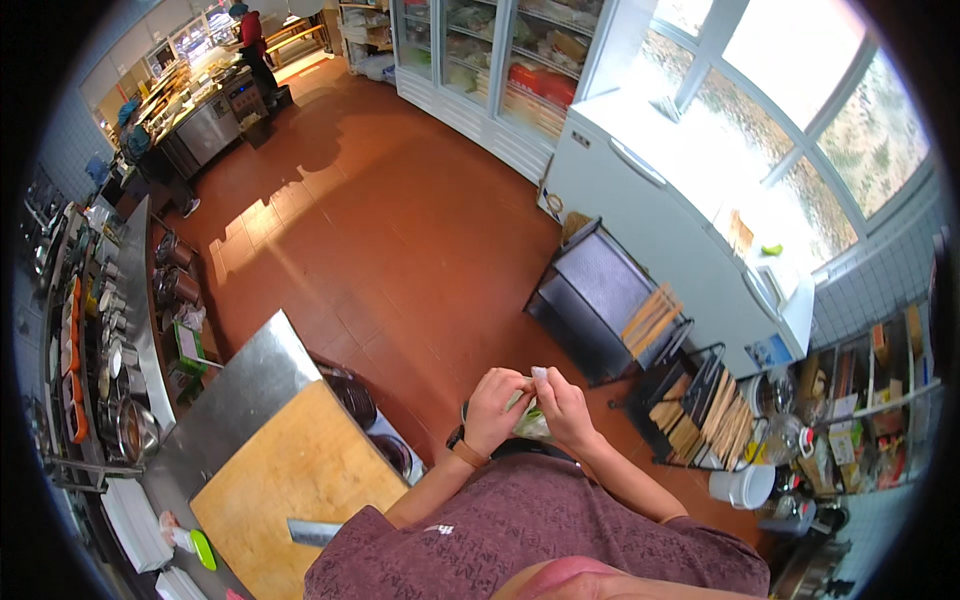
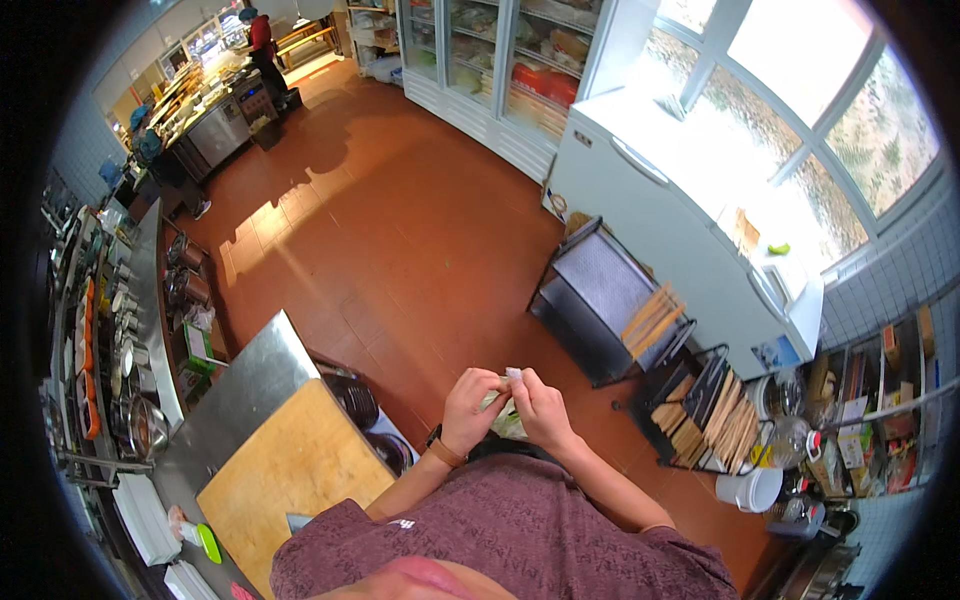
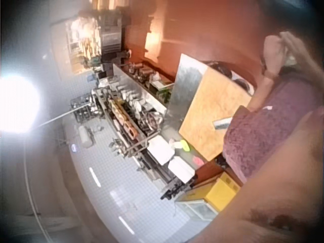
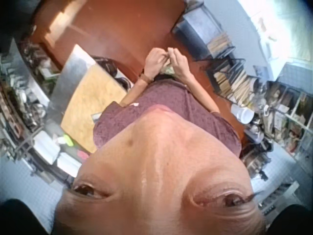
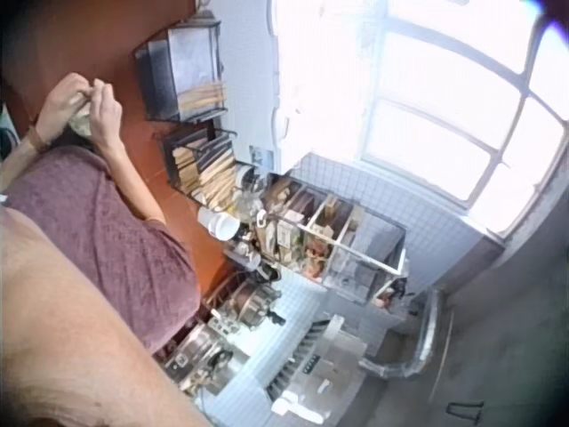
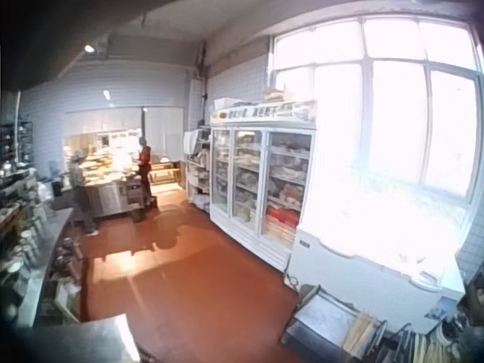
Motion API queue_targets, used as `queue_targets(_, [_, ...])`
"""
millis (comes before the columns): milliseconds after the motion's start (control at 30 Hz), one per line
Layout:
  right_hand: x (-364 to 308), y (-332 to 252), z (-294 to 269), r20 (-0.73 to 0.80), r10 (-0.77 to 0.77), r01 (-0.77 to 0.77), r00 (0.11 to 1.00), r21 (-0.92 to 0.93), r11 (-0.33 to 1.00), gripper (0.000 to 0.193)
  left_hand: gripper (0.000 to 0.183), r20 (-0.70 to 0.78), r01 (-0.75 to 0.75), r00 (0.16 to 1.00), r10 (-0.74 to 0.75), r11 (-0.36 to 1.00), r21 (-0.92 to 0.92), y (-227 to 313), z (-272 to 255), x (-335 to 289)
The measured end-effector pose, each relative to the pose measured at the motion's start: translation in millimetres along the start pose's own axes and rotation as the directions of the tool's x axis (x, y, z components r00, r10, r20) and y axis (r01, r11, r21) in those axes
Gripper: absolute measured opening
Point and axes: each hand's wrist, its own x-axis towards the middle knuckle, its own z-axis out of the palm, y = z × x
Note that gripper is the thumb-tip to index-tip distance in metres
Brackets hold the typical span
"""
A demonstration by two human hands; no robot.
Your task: The person slices green onions on a wooden cutting board using a cleaver, then gathers the pieces into a plastic bag and places it in a refrigerator. They later retrieve a cucumber, place it on the board, and begin slicing it.
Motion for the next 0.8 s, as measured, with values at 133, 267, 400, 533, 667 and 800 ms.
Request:
queue_targets(133, [108.3, 19.2, -11.9, 0.074, 0.192, -0.206, 0.978, 0.433, 0.878, 0.028, 0.020, 0.040, -0.016, 0.999, 0.015, 1.000, 0.014, -52.2, -18.0, 94.1])
queue_targets(267, [225.9, 34.4, -30.0, 0.263, 0.104, -0.256, 0.959, 0.650, 0.716, 0.028, 0.025, 0.023, 0.052, 0.999, -0.049, 0.988, -0.145, -106.5, -12.6, 191.2])
queue_targets(400, [360.5, 47.9, -47.1, 0.366, -0.006, -0.246, 0.930, 0.637, 0.730, 0.022, 0.026, 0.231, -0.053, 0.971, 0.062, 0.997, -0.048, -208.9, 0.3, 303.3])
queue_targets(533, [493.5, 76.8, -49.2, 0.415, -0.083, -0.202, 0.906, 0.596, 0.777, 0.011, 0.013, 0.406, -0.106, 0.911, 0.067, 0.991, 0.076, -297.1, -9.7, 428.5])
queue_targets(667, [635.5, 82.8, -45.9, 0.151, -0.628, 0.646, 0.763, -0.182, 0.741, 0.011, 0.012, 0.355, -0.066, 0.935, -0.018, 0.972, 0.224, -354.0, -19.6, 529.3])
queue_targets(800, [780.1, 65.2, -23.6, 0.100, -0.789, 0.736, 0.607, -0.447, 0.509, 0.011, 0.019, 0.201, 0.026, 0.974, -0.104, 0.935, 0.355, -409.5, -38.5, 623.3])
